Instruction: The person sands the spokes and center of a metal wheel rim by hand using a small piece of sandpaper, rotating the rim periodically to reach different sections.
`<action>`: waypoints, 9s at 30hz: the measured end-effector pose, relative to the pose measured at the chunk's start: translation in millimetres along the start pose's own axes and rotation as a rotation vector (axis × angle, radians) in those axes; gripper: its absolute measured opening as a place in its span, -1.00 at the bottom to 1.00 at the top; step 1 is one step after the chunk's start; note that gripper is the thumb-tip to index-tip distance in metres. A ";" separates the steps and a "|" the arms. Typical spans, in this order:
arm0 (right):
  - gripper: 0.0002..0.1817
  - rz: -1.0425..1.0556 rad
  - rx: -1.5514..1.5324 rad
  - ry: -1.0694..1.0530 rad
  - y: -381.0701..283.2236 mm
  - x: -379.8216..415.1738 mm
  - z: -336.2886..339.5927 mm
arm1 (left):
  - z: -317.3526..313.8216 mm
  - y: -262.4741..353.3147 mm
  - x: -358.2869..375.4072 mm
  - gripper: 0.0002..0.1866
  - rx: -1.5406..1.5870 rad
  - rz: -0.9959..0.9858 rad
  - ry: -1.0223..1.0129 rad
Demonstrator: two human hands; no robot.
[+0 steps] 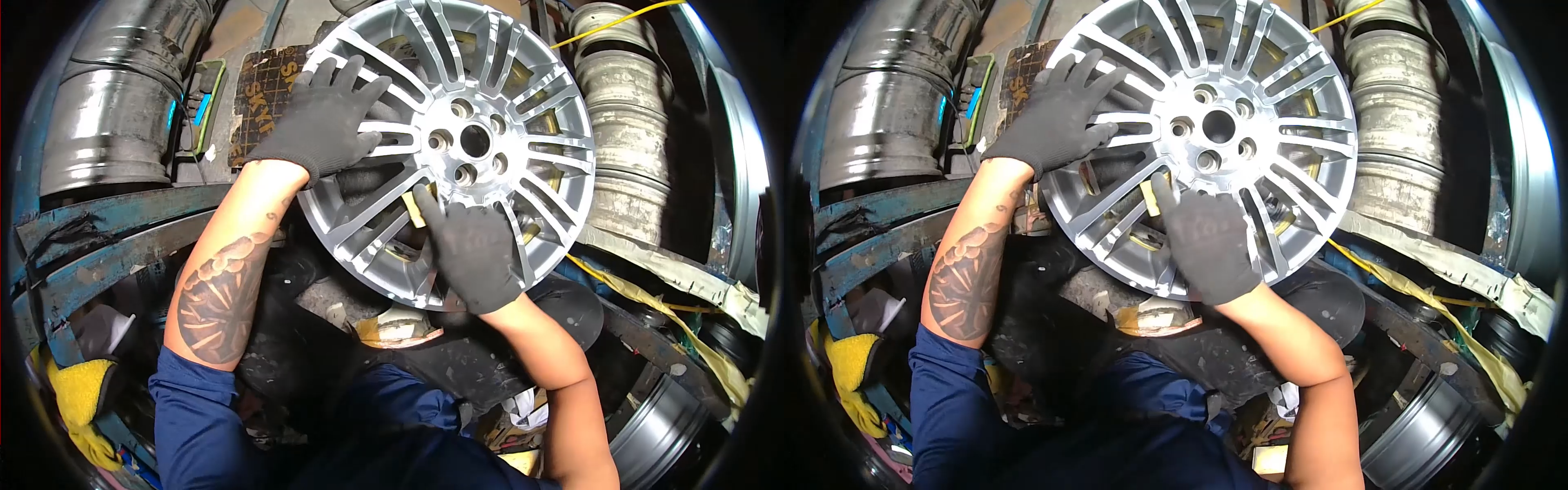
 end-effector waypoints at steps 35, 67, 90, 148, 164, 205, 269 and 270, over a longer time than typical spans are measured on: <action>-0.40 -0.083 -0.194 -0.033 25.9 -1.3 3.3 | 4.8 0.0 0.6 -0.19 0.034 -0.032 -0.012; -0.70 -0.078 -0.424 0.200 58.0 -1.5 61.6 | 29.4 4.7 -3.2 -0.60 0.295 -0.189 0.272; -0.69 -0.335 -1.921 0.118 55.0 15.7 35.2 | 41.4 77.9 7.0 -0.68 1.352 -0.386 -0.267; -0.31 0.069 -0.141 0.043 -2.6 3.6 -3.8 | 28.9 17.3 -0.3 -0.65 0.503 -0.036 0.046; -0.43 0.054 -0.273 0.100 10.1 -7.7 15.9 | 24.0 17.6 -3.5 -0.70 0.516 -0.090 0.062; -0.52 0.081 -0.226 0.025 35.2 -18.8 20.0 | 14.3 18.5 -5.1 -0.71 0.541 -0.063 0.051; -0.43 0.185 -0.128 0.033 -37.5 10.4 -5.8 | -8.7 10.4 -1.3 -0.54 0.234 -0.083 -0.090; -0.43 0.148 -0.152 0.019 -28.4 6.2 -3.9 | -12.3 11.1 -1.5 -0.54 0.248 -0.081 -0.123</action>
Point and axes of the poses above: each hand's wrist, its own x-axis away from the middle knuckle, its own z-axis out of the back of the hand, y = z × x, the point moved 6 cm from there along -x, towards the middle knuckle, and after that the axes turned 5 degrees about -x, right-handed, at the moved point
